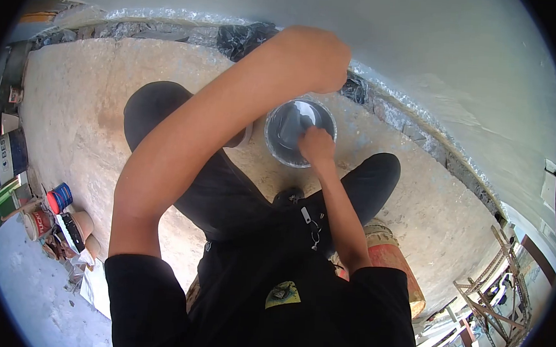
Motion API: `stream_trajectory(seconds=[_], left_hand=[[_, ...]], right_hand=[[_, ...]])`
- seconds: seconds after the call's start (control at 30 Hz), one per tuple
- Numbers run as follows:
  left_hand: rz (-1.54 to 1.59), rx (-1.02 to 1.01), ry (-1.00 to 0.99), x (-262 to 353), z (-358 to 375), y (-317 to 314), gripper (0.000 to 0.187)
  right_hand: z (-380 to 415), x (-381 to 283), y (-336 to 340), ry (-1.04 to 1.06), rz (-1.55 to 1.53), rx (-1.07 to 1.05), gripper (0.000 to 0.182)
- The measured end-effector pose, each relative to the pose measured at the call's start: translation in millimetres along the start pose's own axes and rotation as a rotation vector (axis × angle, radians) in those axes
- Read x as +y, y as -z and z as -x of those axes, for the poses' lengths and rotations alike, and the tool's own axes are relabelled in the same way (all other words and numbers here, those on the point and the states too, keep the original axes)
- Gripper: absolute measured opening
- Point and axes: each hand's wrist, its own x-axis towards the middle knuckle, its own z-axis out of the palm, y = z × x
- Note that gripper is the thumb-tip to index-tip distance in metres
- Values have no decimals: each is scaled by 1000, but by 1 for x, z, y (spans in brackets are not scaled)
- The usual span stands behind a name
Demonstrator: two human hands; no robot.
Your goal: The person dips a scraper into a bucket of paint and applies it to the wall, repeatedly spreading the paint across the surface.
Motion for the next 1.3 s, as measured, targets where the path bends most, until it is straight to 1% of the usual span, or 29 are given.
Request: stream_trajectory(seconds=[0.03,0.13,0.23,0.27,0.3,0.37,0.4,0.43,0.47,0.5,0.53,0.6,0.67,0.77,0.8,0.83,0.87,0.93,1.0,1.03,1.07,1.13,1.2,1.27,1.3], left_hand=[[-6,-10,8,-2,0,-1,35],[-16,-27,23,-8,-2,1,37],[-14,-43,31,-11,-5,5,40],[2,-76,35,-12,-6,7,39],[13,-102,23,-10,-7,12,39],[52,-4,-20,-13,-9,5,37],[59,35,-45,-10,-8,5,37],[50,19,-77,-8,-10,7,38],[70,49,-111,-8,-10,4,37],[102,8,-119,-5,-10,9,36],[92,15,-135,-5,-11,9,36],[59,51,-149,-6,-14,7,35],[34,103,-149,-4,-16,3,33],[69,-3,-153,8,-20,8,34],[40,-20,-154,12,-21,10,35],[12,-37,-152,15,-21,11,37],[-13,-58,-147,17,-21,9,39],[-14,-36,-185,15,-25,2,40],[0,-41,-215,20,-28,0,40],[14,-78,-193,26,-29,1,38],[26,-113,-171,32,-28,4,37],[21,-152,-159,39,-31,3,37],[-30,-169,-186,37,-36,-3,41],[-76,-151,-211,30,-42,-14,41],[-96,-139,-219,32,-40,-13,41]], right_hand=[[9,7,7,-13,-25,6,34],[21,50,0,96,-362,150,41],[38,70,20,13,-788,-53,43],[43,74,19,-13,-867,-91,42],[45,78,13,-41,-949,-111,41],[46,89,7,-77,-1104,-90,39],[56,87,21,-76,-1113,-82,36],[54,94,12,-85,-1278,-152,33],[60,90,22,-104,-1357,-122,31],[59,93,20,-145,-1465,-105,32],[68,94,42,-103,-1513,-108,34],[73,104,77,-159,-1642,52,37],[75,126,127,-162,-1637,321,38],[85,176,216,-155,-1609,742,40],[92,194,248,-72,-1649,842,41],[106,203,285,-69,-1659,947,39],[119,219,316,16,-1647,995,39],[140,236,369,129,-1618,1094,39],[139,254,395,117,-1546,1083,39],[139,259,401,113,-1506,1078,38],[135,264,393,80,-1515,1084,39],[111,278,355,11,-1531,1089,41],[89,287,314,-181,-1500,1040,40],[67,303,285,-292,-1443,1015,37],[69,295,285,-342,-1412,998,36]])
